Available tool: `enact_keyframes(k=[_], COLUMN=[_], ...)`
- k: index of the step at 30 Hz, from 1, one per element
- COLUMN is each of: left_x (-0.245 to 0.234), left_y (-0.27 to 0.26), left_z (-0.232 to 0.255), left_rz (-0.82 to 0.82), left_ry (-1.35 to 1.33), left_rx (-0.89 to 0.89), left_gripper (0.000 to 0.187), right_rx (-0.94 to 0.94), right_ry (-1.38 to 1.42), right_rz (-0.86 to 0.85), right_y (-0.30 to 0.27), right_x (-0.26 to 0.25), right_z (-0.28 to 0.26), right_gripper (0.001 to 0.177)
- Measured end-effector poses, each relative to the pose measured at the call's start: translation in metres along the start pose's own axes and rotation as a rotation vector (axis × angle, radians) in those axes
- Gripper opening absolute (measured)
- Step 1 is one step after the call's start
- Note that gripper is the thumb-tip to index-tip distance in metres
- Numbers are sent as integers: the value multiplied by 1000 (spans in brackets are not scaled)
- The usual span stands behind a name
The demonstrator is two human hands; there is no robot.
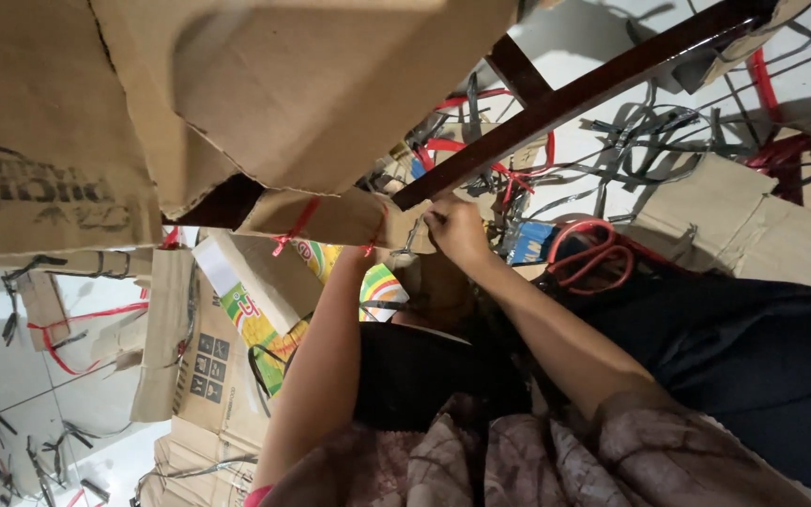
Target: Wrapping cardboard around the legs and frame of a wooden chair and securing it with plastic ties for protection.
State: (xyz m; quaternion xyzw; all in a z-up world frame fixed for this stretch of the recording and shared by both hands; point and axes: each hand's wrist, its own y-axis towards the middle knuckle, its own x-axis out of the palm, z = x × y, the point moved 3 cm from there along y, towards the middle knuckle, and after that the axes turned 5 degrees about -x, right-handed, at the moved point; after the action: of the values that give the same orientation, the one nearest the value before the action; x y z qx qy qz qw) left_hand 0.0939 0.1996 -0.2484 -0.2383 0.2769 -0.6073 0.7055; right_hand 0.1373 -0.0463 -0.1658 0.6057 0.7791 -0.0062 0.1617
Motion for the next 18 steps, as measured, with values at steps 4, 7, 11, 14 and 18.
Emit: enact_keyframes(k=[4, 7, 11, 14, 18], left_x=[-5, -3, -1, 4, 15], left_y=[-48, -40, -23, -14, 0], left_z=[11, 14, 14, 12, 9], left_rz=[75, 119, 173, 212, 260], left_ry=[-156, -277, -435, -553, -710], left_rx=[-65, -107, -157, -202, -260], left_gripper=[44, 43, 44, 47, 51], right_rx=[-60, -78, -40, -40, -41], right_ry=[-23, 25, -21, -57, -69], right_rz=[-151, -370, -596, -645, -626], right_y=[4, 6, 11, 13, 12], right_x=[32, 45, 48, 59, 57], right_z=[44, 67, 71, 89, 80], right_gripper=[8, 16, 24, 29, 28])
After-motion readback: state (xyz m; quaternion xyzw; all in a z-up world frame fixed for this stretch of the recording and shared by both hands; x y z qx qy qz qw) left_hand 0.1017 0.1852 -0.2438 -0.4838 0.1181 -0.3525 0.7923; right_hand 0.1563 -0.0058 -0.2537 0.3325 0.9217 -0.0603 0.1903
